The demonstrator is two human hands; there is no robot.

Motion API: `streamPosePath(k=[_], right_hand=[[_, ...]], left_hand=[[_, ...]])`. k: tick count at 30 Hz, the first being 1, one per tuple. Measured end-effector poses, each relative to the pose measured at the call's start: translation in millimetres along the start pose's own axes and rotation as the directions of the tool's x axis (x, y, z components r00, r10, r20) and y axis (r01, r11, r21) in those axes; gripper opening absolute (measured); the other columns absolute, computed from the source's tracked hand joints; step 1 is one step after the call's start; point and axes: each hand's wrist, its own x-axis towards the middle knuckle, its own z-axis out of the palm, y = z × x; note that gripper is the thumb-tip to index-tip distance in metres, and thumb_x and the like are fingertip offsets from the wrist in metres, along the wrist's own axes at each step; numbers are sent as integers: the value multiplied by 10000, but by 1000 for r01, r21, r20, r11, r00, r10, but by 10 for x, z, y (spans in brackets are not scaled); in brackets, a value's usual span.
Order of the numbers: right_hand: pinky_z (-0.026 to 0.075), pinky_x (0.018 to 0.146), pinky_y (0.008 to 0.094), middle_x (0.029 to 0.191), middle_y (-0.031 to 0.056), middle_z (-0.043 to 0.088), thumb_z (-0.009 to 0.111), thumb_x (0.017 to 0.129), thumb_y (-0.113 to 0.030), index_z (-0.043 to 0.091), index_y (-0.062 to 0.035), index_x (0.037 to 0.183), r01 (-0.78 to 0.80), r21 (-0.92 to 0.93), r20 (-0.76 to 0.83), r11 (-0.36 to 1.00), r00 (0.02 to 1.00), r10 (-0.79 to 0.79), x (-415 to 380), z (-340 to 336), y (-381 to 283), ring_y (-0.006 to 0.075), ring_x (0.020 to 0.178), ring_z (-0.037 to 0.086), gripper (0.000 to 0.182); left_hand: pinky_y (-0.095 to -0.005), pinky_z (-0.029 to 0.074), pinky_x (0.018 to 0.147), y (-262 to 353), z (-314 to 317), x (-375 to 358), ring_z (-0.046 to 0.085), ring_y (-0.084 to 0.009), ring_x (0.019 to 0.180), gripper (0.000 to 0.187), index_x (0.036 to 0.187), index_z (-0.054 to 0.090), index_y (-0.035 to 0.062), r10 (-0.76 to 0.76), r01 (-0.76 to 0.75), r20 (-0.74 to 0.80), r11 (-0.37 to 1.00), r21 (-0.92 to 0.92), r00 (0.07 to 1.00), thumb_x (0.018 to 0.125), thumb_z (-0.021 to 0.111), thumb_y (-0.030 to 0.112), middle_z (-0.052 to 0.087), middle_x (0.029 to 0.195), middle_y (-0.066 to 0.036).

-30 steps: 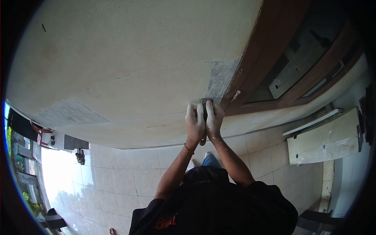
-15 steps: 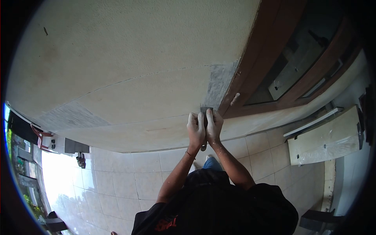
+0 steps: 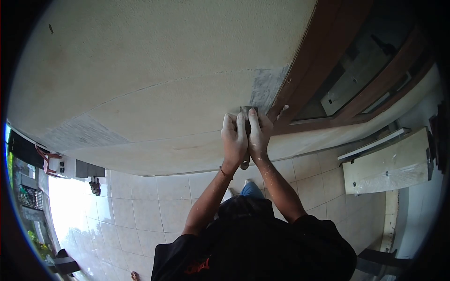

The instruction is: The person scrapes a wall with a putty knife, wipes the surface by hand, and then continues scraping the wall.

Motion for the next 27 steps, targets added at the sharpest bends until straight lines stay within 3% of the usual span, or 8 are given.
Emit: streamPosePath(k=[5, 10, 14, 17, 20, 23, 27], right_hand=[[370, 547, 270, 642, -20, 510, 556, 1006, -199, 530, -5, 705, 30, -15, -25, 999, 999, -31, -88, -38, 306, 50, 632, 438, 359], [378, 557, 268, 649, -21, 517, 561, 1003, -205, 548, -6, 716, -80, -49, -38, 996, 996, 78, -97, -105, 231, 51, 643, 442, 349], [368, 539, 280, 634, -23, 508, 563, 1002, -210, 530, -7, 693, 32, -42, -33, 999, 999, -34, -70, -60, 177, 56, 612, 422, 371], [376, 543, 281, 639, -13, 523, 558, 1005, -216, 540, 1, 699, 14, -21, -34, 1000, 999, -15, -53, -50, 227, 60, 612, 436, 375], [389, 552, 273, 657, -8, 551, 553, 1008, -214, 566, 7, 721, 102, -141, -15, 985, 994, -106, 28, -52, 168, 57, 624, 459, 363], [393, 555, 273, 649, -5, 557, 556, 1007, -211, 576, 9, 726, 48, -20, -24, 999, 999, -49, 52, 49, -148, 59, 624, 462, 357], [391, 550, 267, 642, -5, 556, 560, 1005, -212, 588, 12, 747, 76, -3, -37, 997, 996, -76, 15, 13, 81, 56, 621, 463, 344]], left_hand=[[-276, 400, 561, -529, -68, -139, 417, -63, 668, 273, 811, 455, 3, 28, -23, -79, 998, 66, 996, 1015, 539, 165, 494, 673, -25], [-264, 395, 555, -231, -6, -117, 416, -51, 670, 270, 810, 452, 8, -2, 4, -88, 1000, 28, 996, 1017, 539, 159, 483, 672, -15], [-253, 387, 549, -296, -10, -103, 409, -47, 670, 274, 812, 453, 7, -28, 26, -65, 999, -25, 997, 1015, 548, 165, 479, 667, -15], [-248, 383, 549, -297, -14, -53, 404, -49, 668, 271, 813, 455, 7, 56, -53, -68, 998, 46, 996, 1017, 545, 161, 490, 679, -6], [-237, 390, 573, -152, 4, -11, 407, -43, 685, 255, 825, 461, 12, 34, -33, -38, 999, 35, 999, 1027, 524, 156, 499, 714, 1], [-218, 393, 600, 127, 57, 57, 415, -30, 705, 241, 843, 469, 31, 79, -79, -11, 996, -28, 997, 1036, 507, 169, 499, 746, 18], [-220, 399, 609, -66, -15, -2, 424, -31, 709, 232, 852, 476, 29, 25, -25, -7, 1000, 8, 1000, 1035, 511, 167, 507, 758, 17]])
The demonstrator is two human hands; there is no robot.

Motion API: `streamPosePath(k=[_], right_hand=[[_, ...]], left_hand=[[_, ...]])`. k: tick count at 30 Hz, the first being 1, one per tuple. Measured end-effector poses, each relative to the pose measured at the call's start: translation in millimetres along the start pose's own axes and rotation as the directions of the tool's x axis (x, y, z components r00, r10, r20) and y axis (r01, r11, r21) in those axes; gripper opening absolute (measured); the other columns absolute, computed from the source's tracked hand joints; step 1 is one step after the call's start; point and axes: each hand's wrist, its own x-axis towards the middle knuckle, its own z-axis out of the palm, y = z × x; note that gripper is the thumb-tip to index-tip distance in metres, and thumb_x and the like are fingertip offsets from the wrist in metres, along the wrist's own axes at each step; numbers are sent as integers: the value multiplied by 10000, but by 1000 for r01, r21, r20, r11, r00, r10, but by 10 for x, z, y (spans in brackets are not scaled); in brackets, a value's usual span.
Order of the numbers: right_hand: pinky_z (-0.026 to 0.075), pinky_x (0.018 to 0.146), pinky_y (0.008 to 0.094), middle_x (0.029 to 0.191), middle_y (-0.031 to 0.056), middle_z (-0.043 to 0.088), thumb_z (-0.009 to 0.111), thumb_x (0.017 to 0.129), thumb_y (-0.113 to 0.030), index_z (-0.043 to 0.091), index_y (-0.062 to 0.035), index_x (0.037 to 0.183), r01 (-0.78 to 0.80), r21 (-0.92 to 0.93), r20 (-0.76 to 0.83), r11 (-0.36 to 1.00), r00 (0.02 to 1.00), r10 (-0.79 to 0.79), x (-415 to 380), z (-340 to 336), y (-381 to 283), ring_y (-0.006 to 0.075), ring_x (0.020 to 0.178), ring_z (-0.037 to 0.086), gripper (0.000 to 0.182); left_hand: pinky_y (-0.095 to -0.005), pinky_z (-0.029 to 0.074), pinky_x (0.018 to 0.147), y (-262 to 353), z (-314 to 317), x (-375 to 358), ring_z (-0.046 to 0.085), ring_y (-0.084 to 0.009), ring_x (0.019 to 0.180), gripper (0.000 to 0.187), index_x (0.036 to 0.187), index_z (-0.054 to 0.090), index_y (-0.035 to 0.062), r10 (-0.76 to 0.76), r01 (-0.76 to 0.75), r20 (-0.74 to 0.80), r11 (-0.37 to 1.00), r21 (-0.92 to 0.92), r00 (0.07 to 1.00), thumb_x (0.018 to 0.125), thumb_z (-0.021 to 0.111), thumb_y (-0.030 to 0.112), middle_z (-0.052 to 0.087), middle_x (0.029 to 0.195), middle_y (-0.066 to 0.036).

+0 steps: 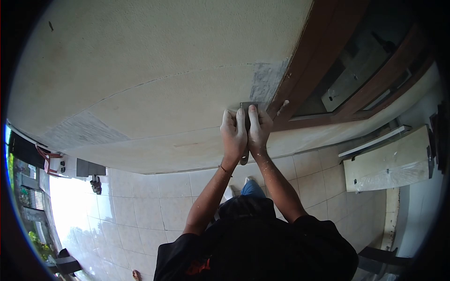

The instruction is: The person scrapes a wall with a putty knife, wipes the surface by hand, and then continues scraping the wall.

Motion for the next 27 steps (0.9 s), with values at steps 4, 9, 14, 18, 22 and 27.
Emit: streamPosePath(k=[4, 9, 14, 18, 22, 27], right_hand=[[390, 552, 266, 650, -8, 556, 562, 1005, -213, 592, 13, 762, 3, -13, -14, 1000, 1000, -3, -7, 12, 98, 53, 625, 461, 333], [391, 553, 273, 652, -9, 562, 560, 1006, -210, 598, 18, 754, -37, 91, 36, 995, 999, 33, 131, 114, -428, 54, 625, 467, 342], [386, 552, 277, 651, -11, 560, 555, 1009, -218, 599, 21, 745, 38, -33, -15, 999, 999, -38, -44, -34, 182, 63, 631, 464, 359], [369, 537, 268, 647, -20, 547, 561, 1006, -201, 584, 3, 724, 50, 73, -4, 996, 999, -50, 206, 145, -479, 51, 618, 447, 349], [362, 545, 250, 653, -31, 540, 552, 1010, -195, 568, -10, 719, 25, 66, 16, 998, 1000, -26, 131, 82, -262, 39, 634, 451, 346], [363, 553, 247, 648, -33, 540, 555, 1007, -186, 582, -7, 727, 44, 50, -27, 998, 999, -43, 159, 184, -512, 38, 632, 431, 333]], left_hand=[[-229, 411, 621, -61, 25, 13, 438, -36, 720, 223, 868, 483, 22, 61, -61, -18, 998, -17, 998, 1033, 515, 170, 519, 773, 11], [-241, 429, 643, 466, 29, 122, 457, -45, 738, 209, 898, 503, 7, 3, -2, 22, 999, -42, 1000, 1024, 534, 170, 546, 789, -4], [-245, 413, 617, -97, -15, -27, 423, -49, 715, 239, 853, 496, 7, 18, -14, -30, 994, 110, 999, 1018, 547, 172, 521, 754, -1], [-272, 380, 529, 584, 114, 200, 398, -60, 650, 268, 820, 453, -16, 162, -162, -26, 987, 23, 986, 998, 573, 145, 499, 643, -47], [-245, 398, 561, 332, 49, 111, 428, -35, 680, 248, 844, 481, 6, 58, -57, -12, 994, 97, 998, 1020, 546, 168, 520, 717, -2], [-256, 398, 549, 516, 69, 174, 432, -43, 664, 249, 839, 477, -3, 98, -96, -13, 990, 104, 995, 1009, 561, 158, 524, 690, -28]])
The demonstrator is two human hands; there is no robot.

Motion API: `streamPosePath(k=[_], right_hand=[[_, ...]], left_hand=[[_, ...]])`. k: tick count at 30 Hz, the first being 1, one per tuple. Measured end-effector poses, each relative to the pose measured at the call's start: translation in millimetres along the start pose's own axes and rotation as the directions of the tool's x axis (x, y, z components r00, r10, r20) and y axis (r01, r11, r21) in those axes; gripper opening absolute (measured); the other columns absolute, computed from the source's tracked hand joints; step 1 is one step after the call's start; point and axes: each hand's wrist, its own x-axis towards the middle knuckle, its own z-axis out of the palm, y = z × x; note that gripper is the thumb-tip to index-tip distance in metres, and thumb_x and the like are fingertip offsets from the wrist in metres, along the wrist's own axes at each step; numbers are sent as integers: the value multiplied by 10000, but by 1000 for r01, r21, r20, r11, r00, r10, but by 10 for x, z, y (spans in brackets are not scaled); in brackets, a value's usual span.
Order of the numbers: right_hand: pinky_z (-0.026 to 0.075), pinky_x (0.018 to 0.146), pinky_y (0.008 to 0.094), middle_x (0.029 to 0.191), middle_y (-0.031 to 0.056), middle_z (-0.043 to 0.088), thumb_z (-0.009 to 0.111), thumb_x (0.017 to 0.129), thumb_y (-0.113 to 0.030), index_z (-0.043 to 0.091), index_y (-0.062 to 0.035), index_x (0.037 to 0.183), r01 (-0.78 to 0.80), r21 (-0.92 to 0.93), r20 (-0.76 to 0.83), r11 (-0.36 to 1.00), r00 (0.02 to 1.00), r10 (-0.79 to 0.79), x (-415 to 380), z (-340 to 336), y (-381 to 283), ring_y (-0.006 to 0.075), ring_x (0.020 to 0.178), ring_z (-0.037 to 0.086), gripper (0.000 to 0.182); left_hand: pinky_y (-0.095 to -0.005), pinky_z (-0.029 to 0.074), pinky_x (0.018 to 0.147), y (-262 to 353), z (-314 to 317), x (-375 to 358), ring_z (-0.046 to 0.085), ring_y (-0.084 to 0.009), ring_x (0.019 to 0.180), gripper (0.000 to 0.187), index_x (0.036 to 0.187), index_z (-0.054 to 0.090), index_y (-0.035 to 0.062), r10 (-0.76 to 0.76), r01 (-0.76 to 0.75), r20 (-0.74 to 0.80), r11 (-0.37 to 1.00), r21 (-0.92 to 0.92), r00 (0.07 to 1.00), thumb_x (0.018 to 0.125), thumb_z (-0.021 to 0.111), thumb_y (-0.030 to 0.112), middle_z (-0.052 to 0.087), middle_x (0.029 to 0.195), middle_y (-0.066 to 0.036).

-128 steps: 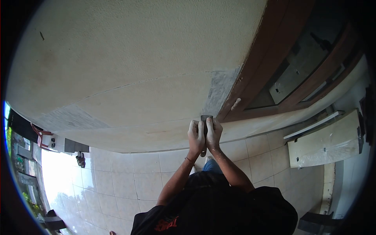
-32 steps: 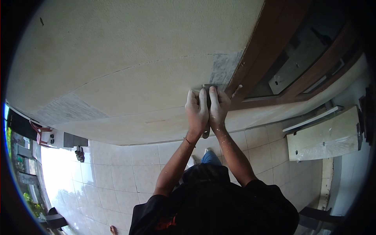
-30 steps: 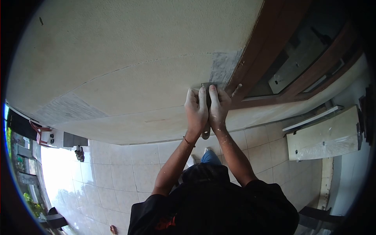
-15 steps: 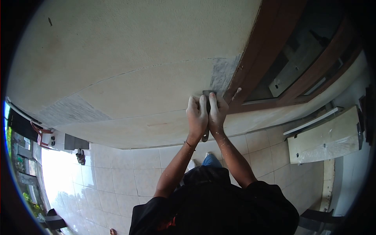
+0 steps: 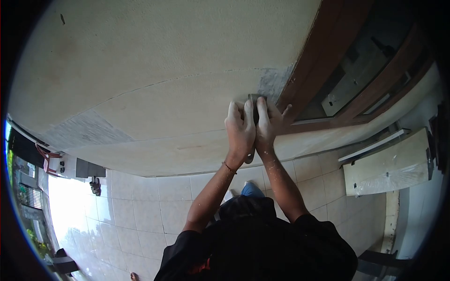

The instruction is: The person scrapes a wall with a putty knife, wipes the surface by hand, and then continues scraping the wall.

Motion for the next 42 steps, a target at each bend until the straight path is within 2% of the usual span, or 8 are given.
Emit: streamPosePath(k=[14, 27, 30, 34, 36, 39, 41, 42], right_hand=[[372, 560, 247, 637, -43, 539, 559, 1002, -199, 591, 28, 720, -55, 44, 3, 998, 998, 55, 193, 50, -366, 37, 633, 444, 364], [362, 553, 261, 614, -42, 496, 564, 997, -216, 535, -10, 663, -47, -101, 38, 994, 998, 51, 49, -143, -58, 44, 615, 418, 394], [356, 544, 279, 609, -33, 487, 556, 999, -209, 525, -2, 662, -43, -144, 42, 989, 998, 50, -118, -317, 477, 50, 613, 414, 397], [353, 525, 316, 568, -1, 475, 568, 986, -208, 538, 2, 651, -206, -237, 14, 949, 976, 215, -638, -692, 1304, 74, 583, 408, 397], [352, 513, 338, 533, 1, 458, 611, 945, -242, 533, -16, 598, -438, -363, -45, 823, 890, 454, -979, -1199, 2019, 89, 551, 400, 421], [374, 491, 329, 521, 9, 496, 680, 853, -371, 554, -70, 564, -799, -402, -237, 446, 562, 792, -1482, -1976, 2793, 114, 509, 457, 436], [375, 340, 368, 472, 69, 511, 605, 897, -425, 549, -120, 564, -957, -234, -152, 171, 210, 966, -1682, -2484, 2785, 209, 321, 467, 455], [361, 311, 366, 453, 83, 495, 572, 915, -441, 540, -118, 571, -968, -138, 57, 207, 201, 978, -1992, -3073, 3268, 218, 285, 439, 473]], left_hand=[[-295, 376, 502, 348, 130, 149, 410, -73, 603, 292, 803, 474, -13, 75, -85, -67, 982, -169, 995, 989, 590, 181, 507, 600, -71], [-259, 383, 539, 55, 116, -83, 406, -54, 639, 316, 794, 480, -7, -19, 16, -78, 999, -37, 997, 1014, 564, 205, 498, 664, -10], [-338, 397, 496, -491, 105, -225, 442, -112, 553, 305, 796, 471, -13, -25, 34, -84, 994, 104, 996, 979, 605, 191, 515, 587, -131], [-437, 446, 536, -1426, -134, -690, 599, -371, 569, 321, 823, 527, -6, -163, 137, 29, 901, 411, 986, 941, 643, 269, 606, 634, -196], [-463, 468, 558, -1865, -442, -908, 641, -417, 671, 325, 838, 560, 17, -386, 124, 302, 770, 625, 872, 927, 647, 318, 654, 700, -202], [-450, 484, 565, -1120, -602, -706, 663, -394, 698, 312, 865, 582, 38, -327, 90, 202, 693, 715, 923, 931, 633, 339, 679, 740, -192], [-407, 486, 567, -251, -606, -407, 669, -350, 673, 233, 892, 591, 50, -134, 45, 75, 719, 694, 988, 913, 664, 271, 672, 708, -147], [-373, 496, 605, 356, -602, -163, 674, -286, 676, 187, 947, 605, 31, 304, -201, -96, 804, 559, 948, 888, 694, 185, 655, 704, -109]])
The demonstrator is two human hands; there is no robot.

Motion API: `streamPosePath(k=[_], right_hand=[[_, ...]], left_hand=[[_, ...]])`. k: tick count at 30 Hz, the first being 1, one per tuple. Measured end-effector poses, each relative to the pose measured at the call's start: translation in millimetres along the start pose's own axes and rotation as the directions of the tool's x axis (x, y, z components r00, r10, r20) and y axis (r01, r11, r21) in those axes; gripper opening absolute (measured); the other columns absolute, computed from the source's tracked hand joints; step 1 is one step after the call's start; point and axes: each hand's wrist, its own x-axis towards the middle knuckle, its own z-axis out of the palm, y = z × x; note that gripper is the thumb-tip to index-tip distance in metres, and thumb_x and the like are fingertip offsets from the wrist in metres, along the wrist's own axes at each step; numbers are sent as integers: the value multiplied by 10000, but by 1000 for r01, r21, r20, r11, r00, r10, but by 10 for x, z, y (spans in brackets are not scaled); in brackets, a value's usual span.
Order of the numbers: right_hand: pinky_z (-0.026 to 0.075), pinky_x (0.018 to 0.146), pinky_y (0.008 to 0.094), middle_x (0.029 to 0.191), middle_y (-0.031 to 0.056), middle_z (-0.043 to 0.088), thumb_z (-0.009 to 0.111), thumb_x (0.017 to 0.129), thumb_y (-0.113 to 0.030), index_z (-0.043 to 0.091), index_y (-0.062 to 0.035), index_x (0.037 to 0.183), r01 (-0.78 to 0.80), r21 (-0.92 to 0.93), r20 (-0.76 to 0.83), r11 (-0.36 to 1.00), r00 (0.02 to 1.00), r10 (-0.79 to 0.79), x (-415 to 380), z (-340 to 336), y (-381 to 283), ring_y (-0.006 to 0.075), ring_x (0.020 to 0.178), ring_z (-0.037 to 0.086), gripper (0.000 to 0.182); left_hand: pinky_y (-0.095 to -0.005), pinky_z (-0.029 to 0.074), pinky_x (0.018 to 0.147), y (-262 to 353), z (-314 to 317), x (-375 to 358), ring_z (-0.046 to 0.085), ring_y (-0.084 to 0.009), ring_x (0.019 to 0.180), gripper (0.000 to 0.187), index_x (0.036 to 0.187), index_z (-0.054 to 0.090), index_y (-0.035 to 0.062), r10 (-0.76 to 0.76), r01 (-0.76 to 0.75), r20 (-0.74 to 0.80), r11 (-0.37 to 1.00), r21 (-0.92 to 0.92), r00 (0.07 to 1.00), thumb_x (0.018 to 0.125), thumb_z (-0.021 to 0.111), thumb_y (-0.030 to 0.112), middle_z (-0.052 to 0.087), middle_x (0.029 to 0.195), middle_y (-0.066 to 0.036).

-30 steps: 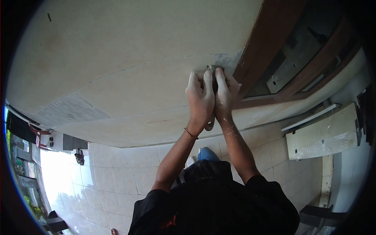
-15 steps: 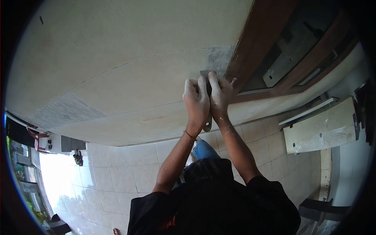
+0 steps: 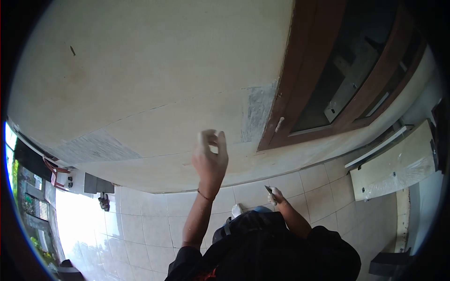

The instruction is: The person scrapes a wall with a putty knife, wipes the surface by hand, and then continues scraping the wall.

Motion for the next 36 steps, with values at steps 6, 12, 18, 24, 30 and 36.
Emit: streamPosePath(k=[6, 12, 18, 24, 30, 36], right_hand=[[397, 309, 396, 464, 107, 508, 563, 929, -400, 569, -67, 632, 6, 101, -287, 995, 958, 24, -129, -448, 354, 250, 316, 493, 446], [398, 330, 400, 488, 112, 508, 624, 897, -410, 591, -44, 726, 12, 161, -335, 987, 941, 43, -631, -832, 481, 263, 353, 517, 406], [395, 368, 399, 555, 103, 516, 640, 886, -385, 607, -60, 773, 40, 314, -407, 949, 908, 96, -1257, -1606, 931, 261, 392, 510, 345], [372, 421, 368, 600, 48, 487, 611, 903, -349, 613, -82, 778, 169, 351, -520, 921, 853, 42, -742, -2940, 2386, 188, 458, 469, 295], [308, 371, 365, 547, 8, 414, 553, 942, -371, 594, -153, 755, 68, 445, -419, 893, 897, 141, -1371, -2878, 2353, 146, 400, 379, 291], [335, 343, 372, 504, -21, 393, 459, 980, -431, 583, -185, 822, 19, 546, -307, 838, 935, 179, -1484, -2759, 2647, 176, 357, 381, 317]], left_hand=[[-618, 195, 1121, 801, -76, 520, 226, -519, 1405, 625, 1433, 299, -101, 620, -517, -492, 784, 345, 612, 947, 553, 199, 332, 1443, -337], [-547, 254, 1145, -739, 1476, -181, 367, -329, 1394, 488, 1324, 580, 75, 756, -703, 211, 416, 577, 620, 905, 600, 326, 456, 1460, -154], [-601, 139, 1161, -1149, 1522, -1498, 217, -504, 1418, 753, 1393, 359, -146, 343, -532, 450, 740, 411, 825, 899, 606, 365, 288, 1479, -370], [-645, 44, 1148, 352, 1193, -473, 92, -627, 1385, 825, 1398, 211, -230, 528, -476, -50, 799, 366, 848, 916, 573, 333, 150, 1435, -504], [-582, 172, 1166, -162, 1556, 151, 235, -496, 1414, 705, 1402, 364, -138, 698, -574, 103, 485, 660, 709, 927, 577, 337, 321, 1475, -344], [-515, 236, 1171, -1393, 1415, -2069, 295, -394, 1427, 679, 1388, 442, -80, 356, -597, 486, 572, 563, 799, 917, 604, 382, 356, 1509, -251]])
